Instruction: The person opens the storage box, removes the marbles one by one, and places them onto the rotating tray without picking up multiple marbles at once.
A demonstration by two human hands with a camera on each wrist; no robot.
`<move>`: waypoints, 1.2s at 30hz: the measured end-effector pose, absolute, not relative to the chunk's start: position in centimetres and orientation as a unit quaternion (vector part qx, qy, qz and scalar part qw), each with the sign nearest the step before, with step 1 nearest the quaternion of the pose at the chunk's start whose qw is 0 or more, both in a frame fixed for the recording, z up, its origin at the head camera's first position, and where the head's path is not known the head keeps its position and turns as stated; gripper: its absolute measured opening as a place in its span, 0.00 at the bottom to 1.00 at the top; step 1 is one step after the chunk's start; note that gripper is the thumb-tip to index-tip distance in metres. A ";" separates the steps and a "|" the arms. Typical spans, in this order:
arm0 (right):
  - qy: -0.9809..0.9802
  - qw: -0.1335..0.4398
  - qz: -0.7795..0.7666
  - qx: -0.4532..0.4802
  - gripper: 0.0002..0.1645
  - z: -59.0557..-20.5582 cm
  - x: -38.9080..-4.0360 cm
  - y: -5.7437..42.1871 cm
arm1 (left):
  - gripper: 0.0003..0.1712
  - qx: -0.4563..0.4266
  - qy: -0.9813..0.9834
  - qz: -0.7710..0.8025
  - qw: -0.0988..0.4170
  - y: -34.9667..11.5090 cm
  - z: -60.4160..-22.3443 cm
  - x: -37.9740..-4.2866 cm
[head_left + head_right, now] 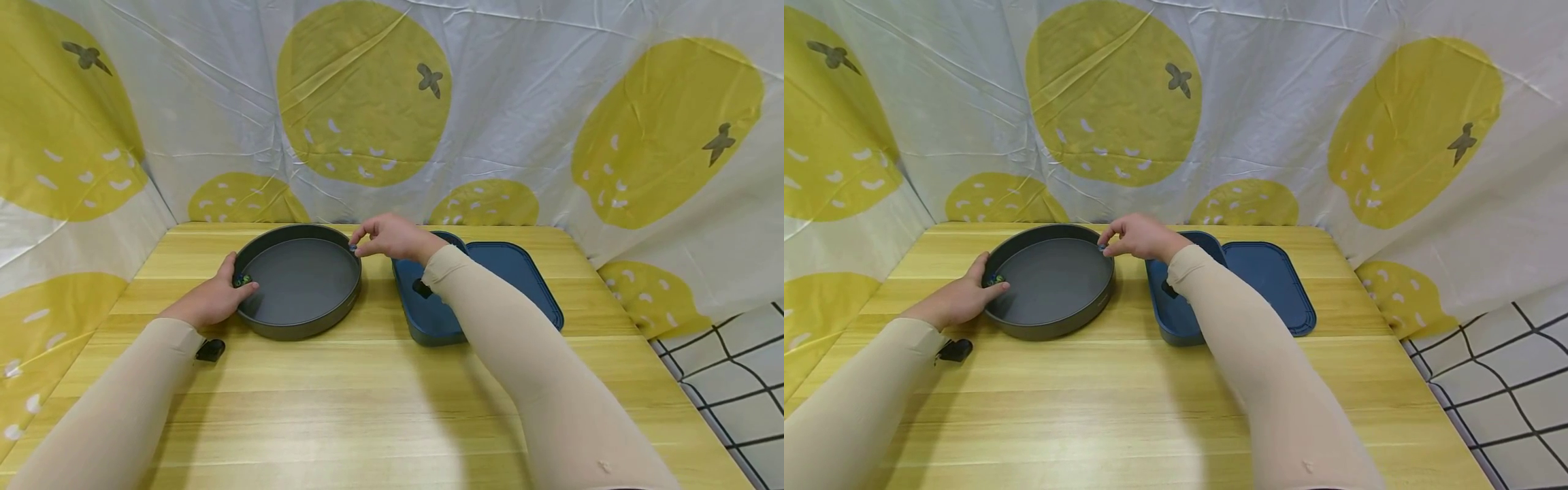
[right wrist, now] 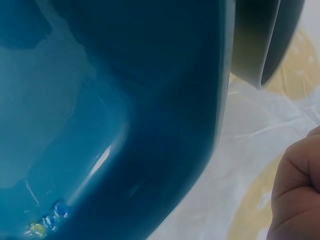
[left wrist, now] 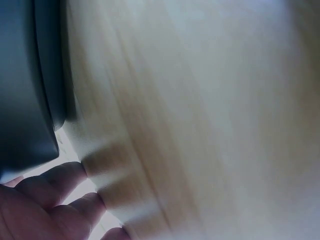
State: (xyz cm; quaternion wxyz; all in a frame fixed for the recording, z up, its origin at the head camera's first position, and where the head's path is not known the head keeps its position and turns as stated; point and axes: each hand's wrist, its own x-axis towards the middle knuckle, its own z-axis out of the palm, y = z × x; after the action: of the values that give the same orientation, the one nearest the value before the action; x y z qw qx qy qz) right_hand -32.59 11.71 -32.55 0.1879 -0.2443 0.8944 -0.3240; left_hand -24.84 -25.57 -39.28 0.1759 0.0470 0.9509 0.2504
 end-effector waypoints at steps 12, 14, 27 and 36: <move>0.883 0.193 -0.329 -0.275 0.17 -32.7 -32.3 10.4 | 0.60 0.044 0.951 0.249 0.176 -25.7 -39.5 -25.0; 0.879 0.199 -0.333 -0.276 0.18 -32.8 -32.3 10.3 | 0.60 0.045 0.951 0.251 0.176 -25.7 -39.5 -25.0; 0.913 0.173 -0.329 -0.166 0.21 -35.7 -34.3 18.0 | 0.60 0.045 0.951 0.250 0.174 -25.7 -39.6 -25.2; 0.977 0.132 -0.149 -0.070 0.22 -37.5 -35.0 20.8 | 0.60 0.045 0.950 0.255 0.176 -25.7 -39.7 -25.3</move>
State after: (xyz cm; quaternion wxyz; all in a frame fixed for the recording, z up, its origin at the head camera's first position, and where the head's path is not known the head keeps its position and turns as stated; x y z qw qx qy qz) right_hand -35.00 20.77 -37.50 0.1321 -0.0700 0.9774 -0.1493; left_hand -25.27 -25.74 -39.72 0.1763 0.0447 0.9496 0.2553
